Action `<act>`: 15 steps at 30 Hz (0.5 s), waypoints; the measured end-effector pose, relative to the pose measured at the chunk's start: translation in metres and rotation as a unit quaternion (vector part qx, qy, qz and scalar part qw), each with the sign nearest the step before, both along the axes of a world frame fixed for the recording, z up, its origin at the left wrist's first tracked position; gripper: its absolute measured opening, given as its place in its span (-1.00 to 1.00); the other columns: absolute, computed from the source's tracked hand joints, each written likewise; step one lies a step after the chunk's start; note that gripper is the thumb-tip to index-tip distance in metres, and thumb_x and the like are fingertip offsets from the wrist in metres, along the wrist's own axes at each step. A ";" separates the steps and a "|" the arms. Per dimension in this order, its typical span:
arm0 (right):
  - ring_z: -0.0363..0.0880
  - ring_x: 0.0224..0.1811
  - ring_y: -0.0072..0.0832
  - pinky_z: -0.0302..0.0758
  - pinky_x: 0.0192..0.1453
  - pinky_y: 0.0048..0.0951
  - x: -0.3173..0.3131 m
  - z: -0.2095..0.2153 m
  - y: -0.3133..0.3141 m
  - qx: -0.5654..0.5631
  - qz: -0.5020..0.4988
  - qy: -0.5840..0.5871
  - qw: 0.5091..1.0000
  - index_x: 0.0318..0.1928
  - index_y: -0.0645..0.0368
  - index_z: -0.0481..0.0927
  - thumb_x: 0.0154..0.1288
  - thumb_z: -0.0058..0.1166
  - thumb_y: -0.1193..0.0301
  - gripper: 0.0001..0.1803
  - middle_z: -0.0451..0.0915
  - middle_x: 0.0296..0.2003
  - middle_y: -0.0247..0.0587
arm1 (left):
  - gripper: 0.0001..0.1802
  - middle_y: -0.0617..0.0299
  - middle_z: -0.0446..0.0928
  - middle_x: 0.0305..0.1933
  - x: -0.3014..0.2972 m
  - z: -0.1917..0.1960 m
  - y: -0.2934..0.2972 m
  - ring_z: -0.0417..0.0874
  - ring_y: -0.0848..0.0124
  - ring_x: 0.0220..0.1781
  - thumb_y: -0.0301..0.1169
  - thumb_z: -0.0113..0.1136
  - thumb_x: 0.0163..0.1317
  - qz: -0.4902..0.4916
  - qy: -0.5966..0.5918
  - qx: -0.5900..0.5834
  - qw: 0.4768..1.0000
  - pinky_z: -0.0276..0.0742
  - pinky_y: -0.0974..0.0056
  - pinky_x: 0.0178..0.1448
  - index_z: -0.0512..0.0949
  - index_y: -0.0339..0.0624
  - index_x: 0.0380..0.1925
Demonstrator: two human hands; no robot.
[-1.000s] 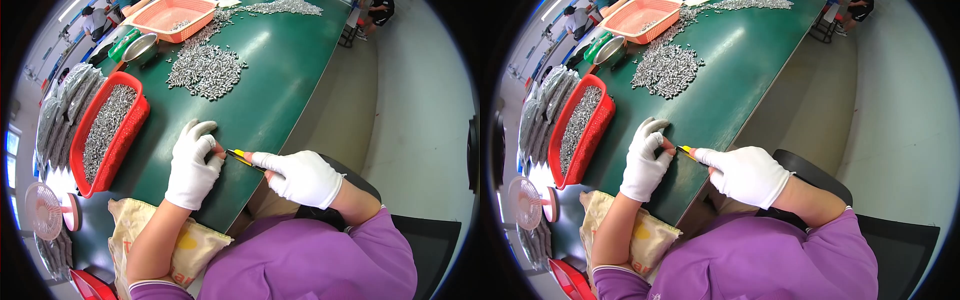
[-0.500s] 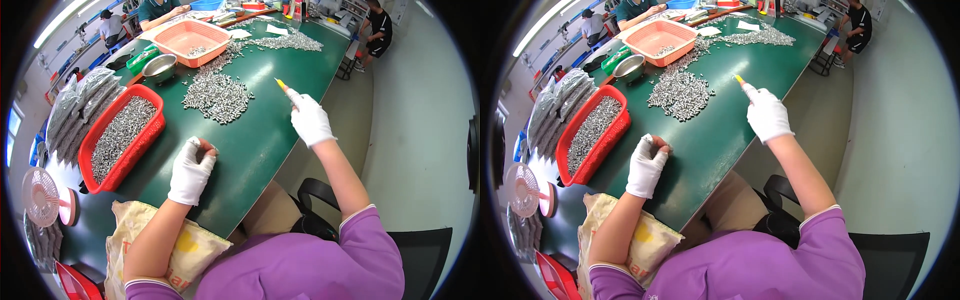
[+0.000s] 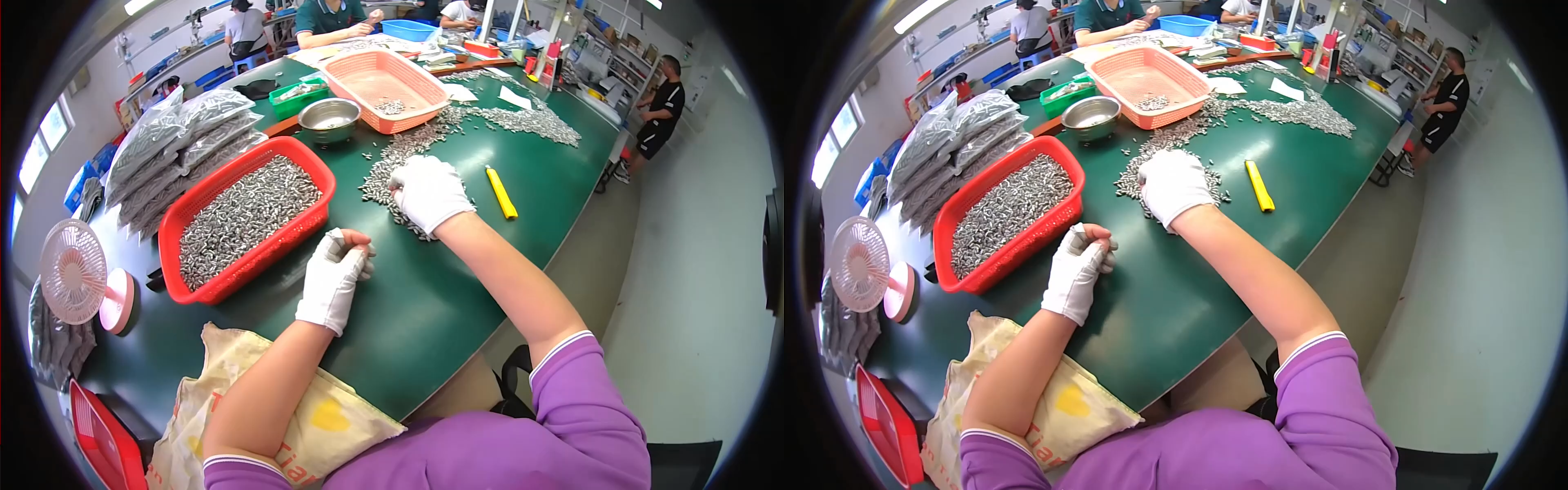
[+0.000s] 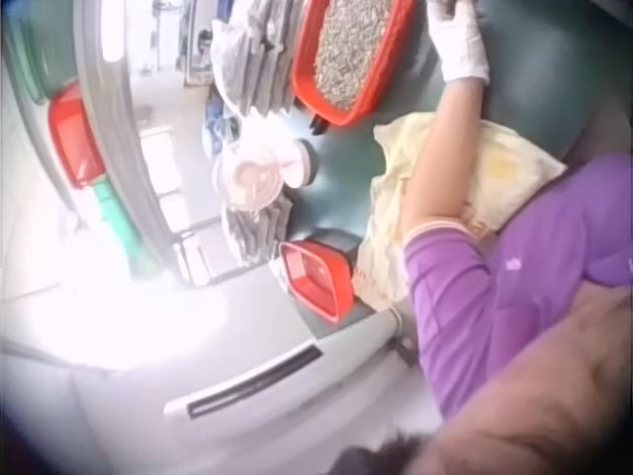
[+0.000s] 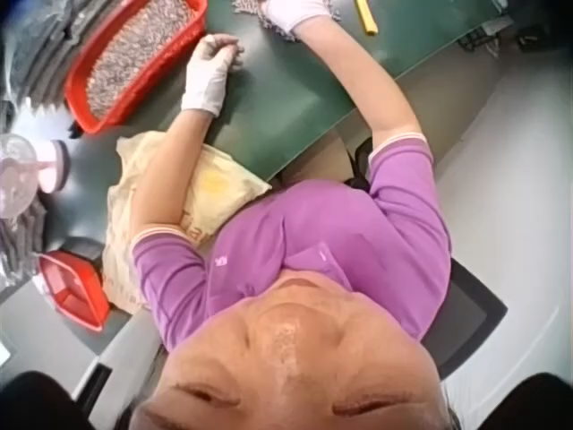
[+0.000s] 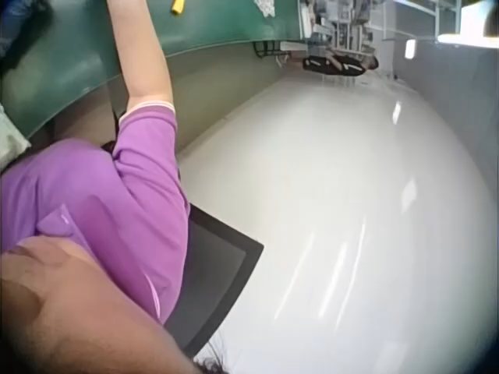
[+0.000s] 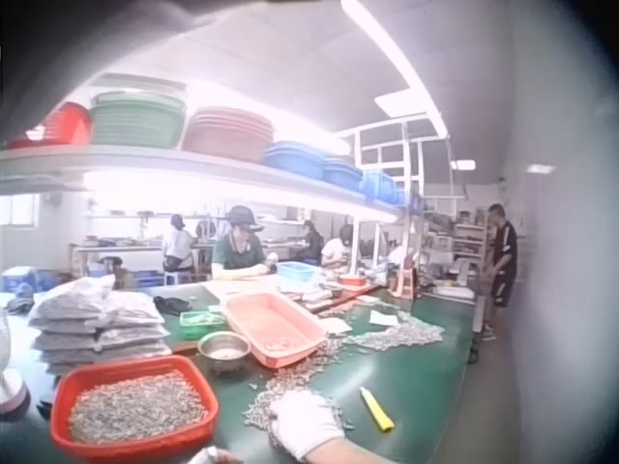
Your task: Inspecting and scraping small metal hardware parts at a workbench using a small tool.
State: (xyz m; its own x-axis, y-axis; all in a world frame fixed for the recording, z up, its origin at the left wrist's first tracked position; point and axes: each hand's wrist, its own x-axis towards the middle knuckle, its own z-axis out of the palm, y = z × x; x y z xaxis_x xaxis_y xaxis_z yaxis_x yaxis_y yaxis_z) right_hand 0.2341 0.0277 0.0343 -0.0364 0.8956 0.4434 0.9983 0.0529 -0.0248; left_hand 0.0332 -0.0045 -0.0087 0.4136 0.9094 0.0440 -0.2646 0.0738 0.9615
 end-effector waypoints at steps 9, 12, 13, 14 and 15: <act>0.61 -0.27 -0.15 0.53 -0.13 -0.18 0.012 -0.018 0.024 -0.035 0.050 0.062 0.996 -0.41 -0.04 0.71 0.09 0.13 0.31 -0.88 0.62 -0.41 -0.09 | -0.84 0.27 0.52 -0.27 -0.004 0.004 0.008 0.49 0.58 -0.38 -0.42 0.08 0.33 -0.021 -0.024 -0.078 0.996 0.45 0.45 -0.25 0.48 -0.21 -0.13; 0.54 -0.17 -0.16 0.48 -0.06 -0.20 0.018 -0.022 0.028 -0.015 0.059 0.081 0.995 -0.29 -0.01 0.66 0.14 0.14 0.33 -0.88 0.57 -0.34 -0.13 | -0.84 0.28 0.52 -0.28 -0.004 0.003 0.007 0.49 0.58 -0.39 -0.42 0.08 0.33 -0.020 -0.031 -0.087 0.996 0.45 0.45 -0.25 0.48 -0.21 -0.13; 0.54 -0.17 -0.16 0.48 -0.06 -0.20 0.017 -0.023 0.029 -0.019 0.063 0.079 0.995 -0.29 -0.01 0.66 0.14 0.14 0.33 -0.88 0.57 -0.34 -0.13 | -0.84 0.28 0.52 -0.28 -0.004 0.003 0.007 0.49 0.58 -0.39 -0.42 0.08 0.33 -0.016 -0.029 -0.086 0.996 0.45 0.45 -0.25 0.48 -0.21 -0.13; 0.53 -0.16 -0.17 0.48 -0.05 -0.20 0.016 -0.024 0.029 0.005 0.099 0.074 0.992 -0.29 -0.03 0.66 0.14 0.14 0.35 -0.88 0.57 -0.32 -0.16 | -0.83 0.28 0.52 -0.28 -0.004 0.004 0.007 0.49 0.58 -0.39 -0.42 0.08 0.33 -0.019 -0.025 -0.079 0.996 0.45 0.45 -0.25 0.47 -0.21 -0.13; 0.53 -0.15 -0.19 0.48 -0.05 -0.20 0.013 -0.025 0.030 0.015 0.122 0.072 0.990 -0.28 -0.04 0.66 0.13 0.15 0.38 -0.88 0.56 -0.30 -0.20 | -0.83 0.28 0.52 -0.29 -0.004 0.004 0.006 0.49 0.58 -0.39 -0.42 0.07 0.34 -0.026 -0.026 -0.074 0.997 0.45 0.45 -0.24 0.47 -0.22 -0.12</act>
State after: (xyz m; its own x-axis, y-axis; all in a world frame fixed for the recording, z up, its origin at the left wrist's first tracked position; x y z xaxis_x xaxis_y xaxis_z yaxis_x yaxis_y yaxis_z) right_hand 0.2474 0.0574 0.0090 -0.1849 0.8540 0.4864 0.9418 0.2954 -0.1607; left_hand 0.0289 0.0017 -0.0049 0.4608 0.8850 -0.0672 -0.3060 0.2294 0.9240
